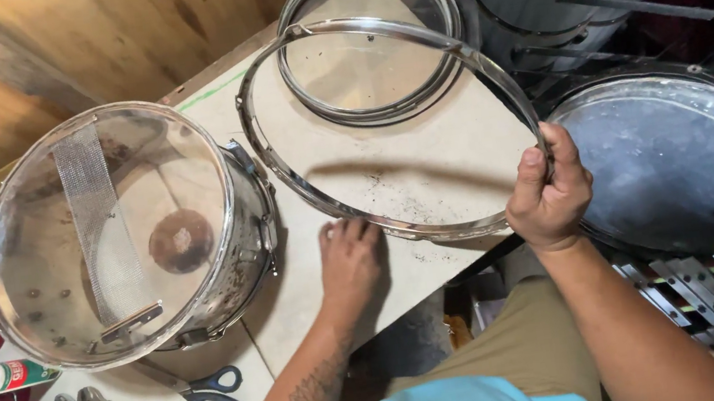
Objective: Inspecting and manipulating drum hoops at a repair bench
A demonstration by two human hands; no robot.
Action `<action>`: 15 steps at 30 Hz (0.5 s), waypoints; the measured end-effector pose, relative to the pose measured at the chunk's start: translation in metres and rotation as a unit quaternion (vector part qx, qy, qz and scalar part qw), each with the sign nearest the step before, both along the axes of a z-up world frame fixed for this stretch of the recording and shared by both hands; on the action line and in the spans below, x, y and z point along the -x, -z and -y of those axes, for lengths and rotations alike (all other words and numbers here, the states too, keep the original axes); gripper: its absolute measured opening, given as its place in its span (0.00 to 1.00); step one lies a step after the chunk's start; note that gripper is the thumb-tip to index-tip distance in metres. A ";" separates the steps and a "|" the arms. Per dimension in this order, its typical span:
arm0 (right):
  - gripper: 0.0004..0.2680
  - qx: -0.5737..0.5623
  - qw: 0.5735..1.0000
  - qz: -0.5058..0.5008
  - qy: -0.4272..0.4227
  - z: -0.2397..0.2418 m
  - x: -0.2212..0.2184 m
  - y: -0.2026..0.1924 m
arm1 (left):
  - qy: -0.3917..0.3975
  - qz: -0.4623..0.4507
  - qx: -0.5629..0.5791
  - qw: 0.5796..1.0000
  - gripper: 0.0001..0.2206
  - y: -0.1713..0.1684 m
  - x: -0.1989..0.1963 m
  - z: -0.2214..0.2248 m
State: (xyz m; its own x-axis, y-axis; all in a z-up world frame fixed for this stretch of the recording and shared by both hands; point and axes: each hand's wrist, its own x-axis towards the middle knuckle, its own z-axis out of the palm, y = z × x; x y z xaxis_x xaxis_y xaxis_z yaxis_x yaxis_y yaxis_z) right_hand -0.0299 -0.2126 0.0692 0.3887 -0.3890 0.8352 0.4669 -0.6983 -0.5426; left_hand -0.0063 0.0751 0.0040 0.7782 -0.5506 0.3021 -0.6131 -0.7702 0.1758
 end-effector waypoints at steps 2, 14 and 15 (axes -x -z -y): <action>0.08 0.005 1.000 0.002 0.004 0.000 -0.001 -0.001 | -0.010 0.005 -0.002 1.000 0.15 -0.014 0.003 0.006; 0.08 0.042 0.999 0.025 0.007 -0.001 -0.001 -0.009 | -0.005 0.020 -0.019 1.000 0.16 -0.012 -0.003 0.005; 0.08 0.052 0.998 0.031 0.006 -0.005 -0.003 -0.016 | -0.002 0.016 -0.005 1.000 0.16 -0.012 -0.003 0.008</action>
State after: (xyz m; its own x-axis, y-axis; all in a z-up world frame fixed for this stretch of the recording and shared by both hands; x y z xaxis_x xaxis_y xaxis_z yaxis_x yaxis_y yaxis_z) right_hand -0.0271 -0.2075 0.0849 0.3315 -0.3039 0.8932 0.4883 -0.7548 -0.4380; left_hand -0.0032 0.0668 0.0160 0.7699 -0.5513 0.3213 -0.6158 -0.7740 0.1473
